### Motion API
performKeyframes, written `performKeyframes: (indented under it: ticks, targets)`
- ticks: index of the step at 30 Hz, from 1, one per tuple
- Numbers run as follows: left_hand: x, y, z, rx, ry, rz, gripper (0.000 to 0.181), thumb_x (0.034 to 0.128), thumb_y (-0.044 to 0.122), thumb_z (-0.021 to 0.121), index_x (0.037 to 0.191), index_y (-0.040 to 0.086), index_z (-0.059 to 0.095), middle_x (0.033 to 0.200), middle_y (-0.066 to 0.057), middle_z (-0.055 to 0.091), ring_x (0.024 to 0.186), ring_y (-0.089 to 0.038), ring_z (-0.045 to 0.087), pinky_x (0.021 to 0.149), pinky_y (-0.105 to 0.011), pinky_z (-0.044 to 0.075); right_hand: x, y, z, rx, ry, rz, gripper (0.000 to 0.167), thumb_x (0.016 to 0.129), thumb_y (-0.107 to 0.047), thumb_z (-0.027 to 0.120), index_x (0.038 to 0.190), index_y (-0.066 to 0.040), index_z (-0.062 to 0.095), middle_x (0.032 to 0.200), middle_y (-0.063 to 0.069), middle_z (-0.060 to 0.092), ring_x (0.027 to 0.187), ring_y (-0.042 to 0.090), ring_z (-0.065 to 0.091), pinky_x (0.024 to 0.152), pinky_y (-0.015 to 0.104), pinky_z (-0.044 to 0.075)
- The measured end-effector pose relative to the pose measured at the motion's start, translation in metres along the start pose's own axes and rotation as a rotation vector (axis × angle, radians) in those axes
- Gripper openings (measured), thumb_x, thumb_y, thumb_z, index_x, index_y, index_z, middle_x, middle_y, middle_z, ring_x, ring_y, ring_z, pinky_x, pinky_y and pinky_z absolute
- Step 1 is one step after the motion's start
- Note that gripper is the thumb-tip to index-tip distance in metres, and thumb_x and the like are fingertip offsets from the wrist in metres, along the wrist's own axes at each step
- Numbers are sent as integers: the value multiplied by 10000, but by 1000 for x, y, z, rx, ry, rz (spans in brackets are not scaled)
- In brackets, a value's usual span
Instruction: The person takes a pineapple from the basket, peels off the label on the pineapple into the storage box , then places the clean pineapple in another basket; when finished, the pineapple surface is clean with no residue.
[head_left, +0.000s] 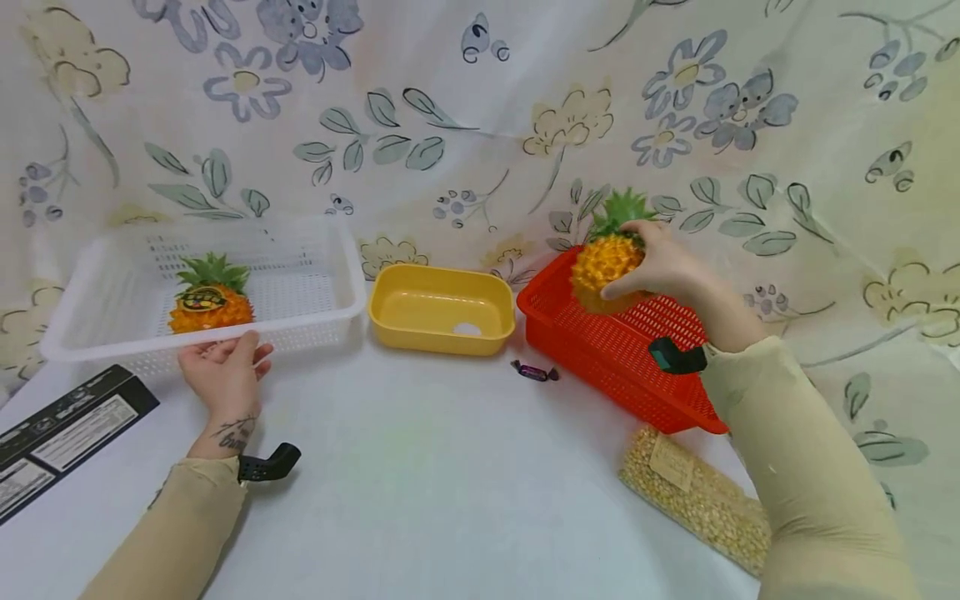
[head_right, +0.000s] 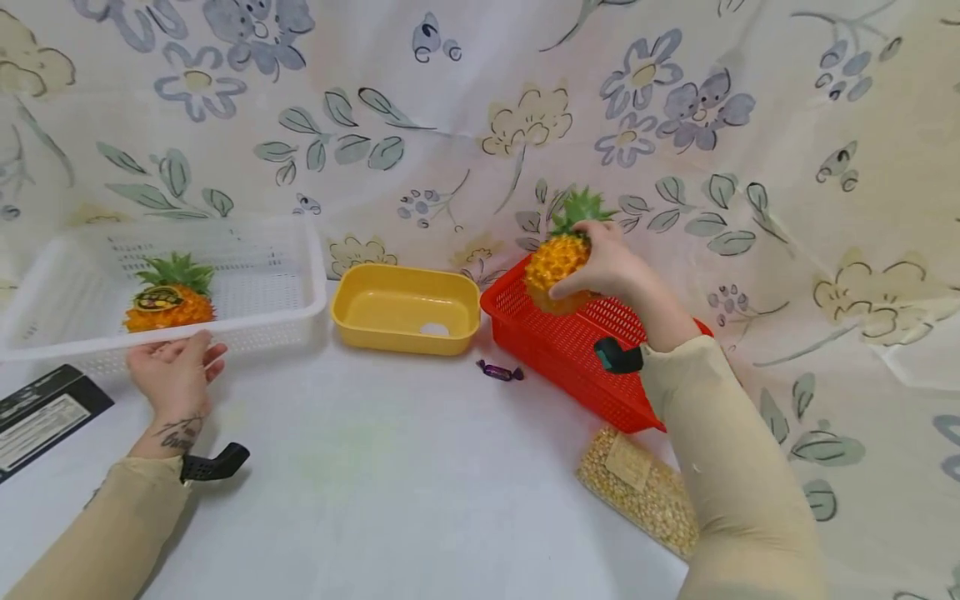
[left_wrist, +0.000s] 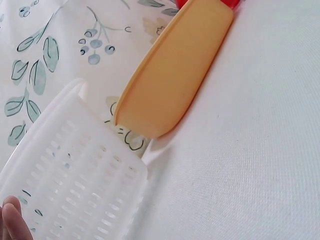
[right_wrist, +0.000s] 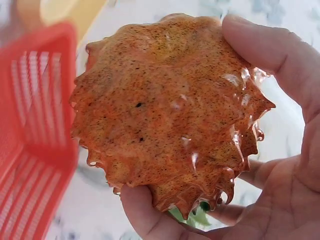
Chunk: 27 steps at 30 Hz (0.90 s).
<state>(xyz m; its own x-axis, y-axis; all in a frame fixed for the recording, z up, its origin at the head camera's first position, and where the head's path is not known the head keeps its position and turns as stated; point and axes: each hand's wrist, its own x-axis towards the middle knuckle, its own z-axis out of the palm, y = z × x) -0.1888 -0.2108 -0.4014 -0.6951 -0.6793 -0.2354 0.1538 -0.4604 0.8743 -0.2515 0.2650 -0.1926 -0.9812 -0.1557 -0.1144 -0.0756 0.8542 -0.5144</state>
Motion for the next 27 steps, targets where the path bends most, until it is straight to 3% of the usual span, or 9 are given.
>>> performKeyframes:
  ticks: [6,13,21,27]
  targets:
    - [-1,1,1,11,11,-7,611,735,187,773,1145,214,321,815,16,664,555,-121,640,461,-208,504,0,52,-18,1,-41,118,1046,711,-262,797,1448,-9,100,1370,305,158,1110,430,354,760,426,537]
    - [-2,0,0,2,22,7,598,742,164,768,1148,202,330,788,10,658,541,-121,640,450,-216,503,3,97,-18,-34,-158,223,1053,721,-347,776,1425,29,88,1291,295,299,1084,427,404,757,428,539]
    - [-3,-2,0,-8,-9,37,547,761,137,751,1101,191,326,787,3,633,529,-113,637,431,-211,493,2,132,-3,17,-263,324,1100,724,-359,767,1425,63,33,1334,326,257,1136,442,388,761,458,534]
    - [-2,-2,1,-18,-8,39,537,756,130,755,1082,188,333,792,-16,624,541,-126,639,433,-219,498,2,138,5,38,-263,397,1134,715,-354,776,1435,56,2,1339,324,254,1145,450,363,765,448,523]
